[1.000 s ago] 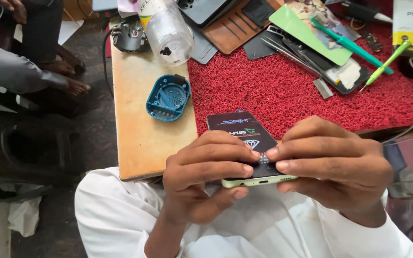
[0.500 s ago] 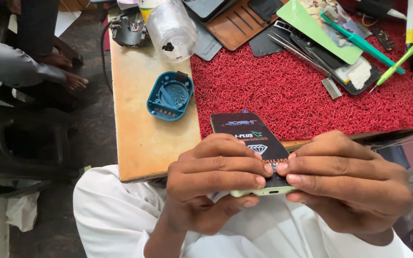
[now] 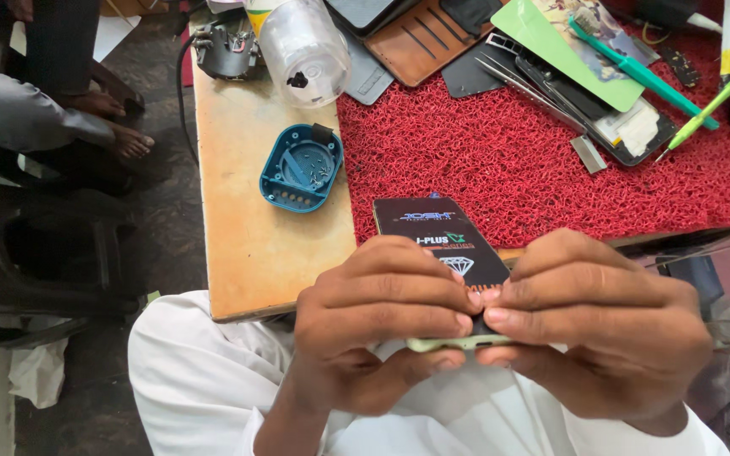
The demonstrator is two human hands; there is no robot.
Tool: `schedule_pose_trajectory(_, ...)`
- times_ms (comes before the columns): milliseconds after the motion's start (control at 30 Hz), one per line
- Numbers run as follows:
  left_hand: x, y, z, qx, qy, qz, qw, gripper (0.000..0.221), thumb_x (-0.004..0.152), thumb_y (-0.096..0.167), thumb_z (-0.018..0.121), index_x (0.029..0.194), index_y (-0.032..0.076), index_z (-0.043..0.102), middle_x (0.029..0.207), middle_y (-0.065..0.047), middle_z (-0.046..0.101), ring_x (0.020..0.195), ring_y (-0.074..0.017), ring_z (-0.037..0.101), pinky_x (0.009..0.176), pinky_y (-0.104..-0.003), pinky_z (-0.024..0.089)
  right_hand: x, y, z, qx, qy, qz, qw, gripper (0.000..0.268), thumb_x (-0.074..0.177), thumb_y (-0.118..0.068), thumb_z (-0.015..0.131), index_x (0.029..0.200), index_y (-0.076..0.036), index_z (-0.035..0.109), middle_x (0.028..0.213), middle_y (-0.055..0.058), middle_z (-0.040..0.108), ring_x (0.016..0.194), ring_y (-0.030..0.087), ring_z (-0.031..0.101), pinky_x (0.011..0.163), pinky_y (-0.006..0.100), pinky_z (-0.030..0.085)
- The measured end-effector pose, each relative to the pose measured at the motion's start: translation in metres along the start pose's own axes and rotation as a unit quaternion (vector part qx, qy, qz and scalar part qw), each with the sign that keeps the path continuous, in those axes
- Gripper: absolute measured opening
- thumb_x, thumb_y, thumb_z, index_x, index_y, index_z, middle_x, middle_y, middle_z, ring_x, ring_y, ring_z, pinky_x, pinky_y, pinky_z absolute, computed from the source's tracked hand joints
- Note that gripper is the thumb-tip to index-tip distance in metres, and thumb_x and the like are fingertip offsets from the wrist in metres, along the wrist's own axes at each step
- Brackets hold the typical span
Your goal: The person disassembles a smartphone by removing the back cover and detaching the screen assembly. They then reassemble the device by reconnecting the screen and snapping the back cover back into place. The person uses a metal prying tool and a screwdriver to manipulate the phone's components.
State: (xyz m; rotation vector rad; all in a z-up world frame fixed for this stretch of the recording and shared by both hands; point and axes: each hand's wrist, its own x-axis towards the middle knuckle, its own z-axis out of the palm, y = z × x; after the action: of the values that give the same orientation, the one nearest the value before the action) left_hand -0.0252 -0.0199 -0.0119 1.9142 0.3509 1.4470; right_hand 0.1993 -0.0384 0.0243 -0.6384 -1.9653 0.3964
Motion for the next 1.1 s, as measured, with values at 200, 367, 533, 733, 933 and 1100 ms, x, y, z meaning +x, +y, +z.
schedule_pose_trajectory(200, -0.002, 0.003, -0.003, 0.031, -0.002, -0.011, 0.999, 0.024, 0.084, 0.013, 0.086, 0.103, 0.006, 0.075, 0.106, -0.008, 0.078, 0.103, -0.0239, 0.077, 0.096, -0.04, 0.06, 0.001, 0.001, -0.001, -0.011, -0.02, -0.028, 0.999, 0.034, 0.076, -0.013, 0.089, 0.097, 0.004, 0.07, 0.093, 0.015, 0.072, 0.084, 0.026, 0.073, 0.071, 0.036, 0.062)
schedule_pose_trajectory(367, -0.012, 0.003, -0.009, -0.008, 0.019, -0.044, 0.999, 0.028, 0.084, 0.015, 0.088, 0.105, 0.006, 0.073, 0.112, -0.009, 0.078, 0.106, -0.0247, 0.077, 0.104, -0.042, 0.058, -0.001, 0.01, -0.022, 0.04, -0.089, -0.015, 0.995, 0.035, 0.076, -0.012, 0.086, 0.101, 0.002, 0.067, 0.102, 0.016, 0.071, 0.096, 0.031, 0.076, 0.083, 0.042, 0.063)
schedule_pose_trajectory(533, -0.021, -0.005, -0.005, -0.055, 0.057, -0.015, 0.997, 0.024, 0.084, 0.01, 0.091, 0.1, 0.008, 0.074, 0.107, -0.007, 0.078, 0.101, -0.0234, 0.079, 0.103, -0.041, 0.056, -0.009, 0.012, -0.025, 0.022, -0.116, -0.041, 0.992, 0.029, 0.079, -0.005, 0.085, 0.102, 0.001, 0.068, 0.106, 0.013, 0.07, 0.098, 0.029, 0.075, 0.085, 0.04, 0.061)
schedule_pose_trajectory(733, -0.034, -0.001, -0.014, -0.045, 0.027, -0.019, 0.998, 0.02, 0.083, 0.011, 0.09, 0.097, 0.008, 0.076, 0.104, -0.007, 0.079, 0.105, -0.0232, 0.079, 0.108, -0.045, 0.057, -0.032, 0.005, -0.011, -0.008, -0.13, -0.013, 0.991, 0.027, 0.078, -0.012, 0.085, 0.1, -0.003, 0.071, 0.108, 0.011, 0.073, 0.102, 0.027, 0.075, 0.086, 0.038, 0.062)
schedule_pose_trajectory(933, -0.068, 0.003, -0.016, 0.016, -0.067, -0.033, 0.997, 0.011, 0.088, 0.008, 0.085, 0.097, 0.009, 0.078, 0.108, -0.006, 0.079, 0.113, -0.0229, 0.077, 0.119, -0.051, 0.051, -0.101, 0.011, 0.03, 0.271, 0.135, 0.365, 0.881, 0.04, 0.092, -0.029, 0.072, 0.115, 0.003, 0.065, 0.119, 0.015, 0.072, 0.105, 0.024, 0.071, 0.095, 0.037, 0.06)
schedule_pose_trajectory(1100, -0.093, -0.008, -0.006, 0.117, -0.136, -0.014, 0.984, 0.008, 0.094, 0.005, 0.082, 0.1, 0.007, 0.077, 0.12, -0.005, 0.076, 0.122, -0.0227, 0.074, 0.119, -0.046, 0.052, -0.154, 0.032, 0.068, 0.591, 0.174, 0.497, 0.611, 0.043, 0.11, -0.021, 0.056, 0.134, 0.015, 0.059, 0.113, 0.023, 0.072, 0.099, 0.026, 0.07, 0.087, 0.038, 0.056)
